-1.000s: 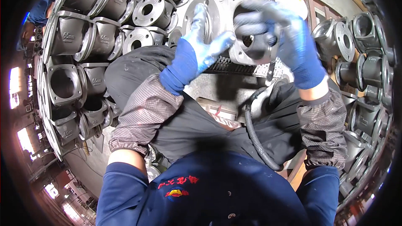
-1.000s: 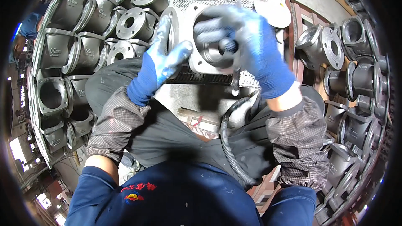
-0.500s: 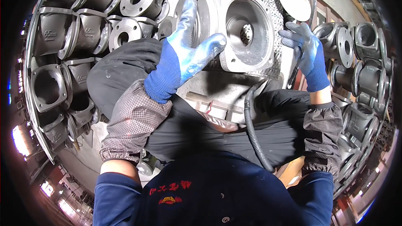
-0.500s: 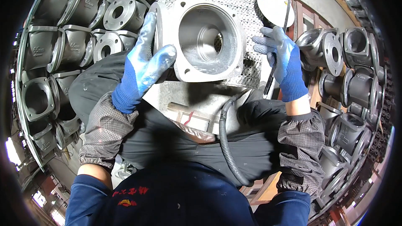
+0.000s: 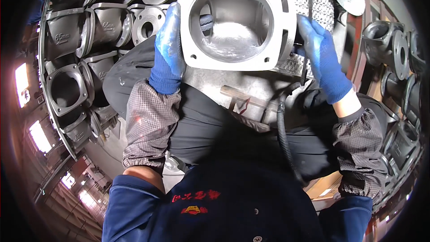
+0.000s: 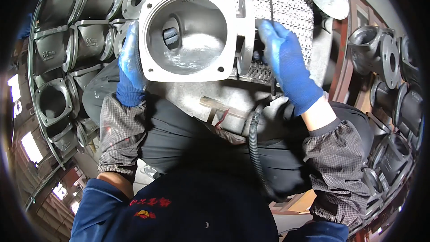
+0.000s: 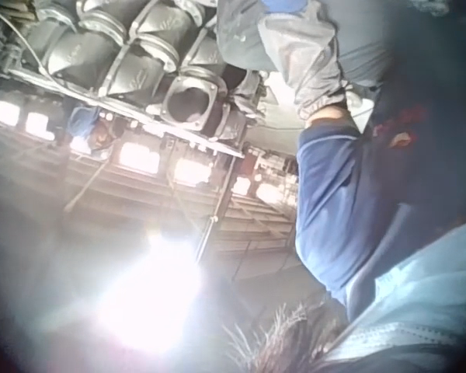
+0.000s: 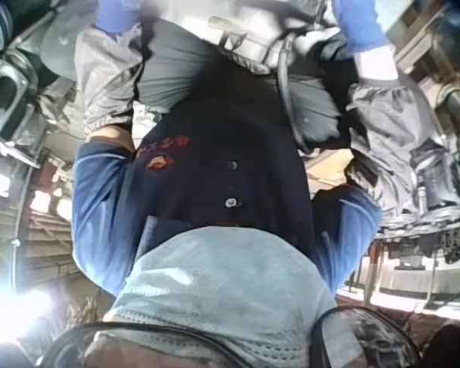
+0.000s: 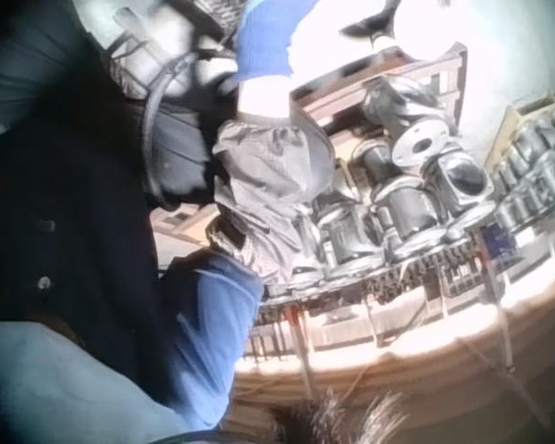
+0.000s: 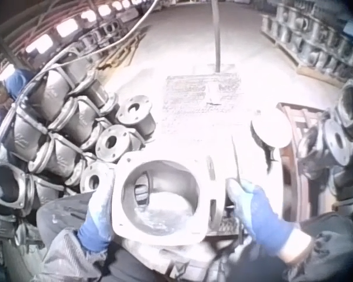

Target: The person, wearing blue gloves, picks up a large metal industrial component, places it on a metal grate, and uses a handheld air-powered grinder to smooth the interior and exterior surfaces.

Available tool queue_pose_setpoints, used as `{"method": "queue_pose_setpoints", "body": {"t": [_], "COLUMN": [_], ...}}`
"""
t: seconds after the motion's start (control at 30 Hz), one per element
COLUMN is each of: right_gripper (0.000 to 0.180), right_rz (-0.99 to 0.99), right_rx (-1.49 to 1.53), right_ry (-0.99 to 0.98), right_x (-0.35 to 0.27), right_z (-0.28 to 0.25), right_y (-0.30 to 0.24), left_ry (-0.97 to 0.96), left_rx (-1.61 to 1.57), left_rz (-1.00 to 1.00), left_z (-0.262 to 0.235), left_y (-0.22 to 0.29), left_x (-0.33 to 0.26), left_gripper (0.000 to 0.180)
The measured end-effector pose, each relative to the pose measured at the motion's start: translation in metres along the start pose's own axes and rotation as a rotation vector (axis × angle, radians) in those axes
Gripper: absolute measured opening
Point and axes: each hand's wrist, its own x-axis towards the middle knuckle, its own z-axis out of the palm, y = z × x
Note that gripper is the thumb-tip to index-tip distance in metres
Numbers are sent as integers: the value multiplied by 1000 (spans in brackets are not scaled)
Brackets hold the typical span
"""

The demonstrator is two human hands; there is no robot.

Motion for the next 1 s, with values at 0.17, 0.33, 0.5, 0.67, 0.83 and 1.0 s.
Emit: {"method": "queue_pose_setpoints", "body": {"t": [0.17,0.33,0.5,0.67,0.83,1.0], "right_gripper": [34,32,30,32,38,39], "right_rz": [-276,-251,-449,-386,-324,-447], "right_rx": [-187,-141,-305,-324,-422,-729], "right_ry": [-50,-50,47,105,158,64], "right_x": [6,6,7,28,50,31], "right_z": [19,25,39,48,40,30], "right_y": [26,31,29,13,-5,0], "left_ry": [151,177,37,98,369,343], "left_rx": [-174,-510,-187,-681,-909,-1035], "left_rz": [-197,-489,-243,-448,-744,-726], "left_z": [3,4,-1,-2,7,1], "left_y": [-39,-26,-25,-12,19,2], "left_x": [-14,-2,6,17,27,15], "left_gripper": [35,29,31,45,42,37]}}
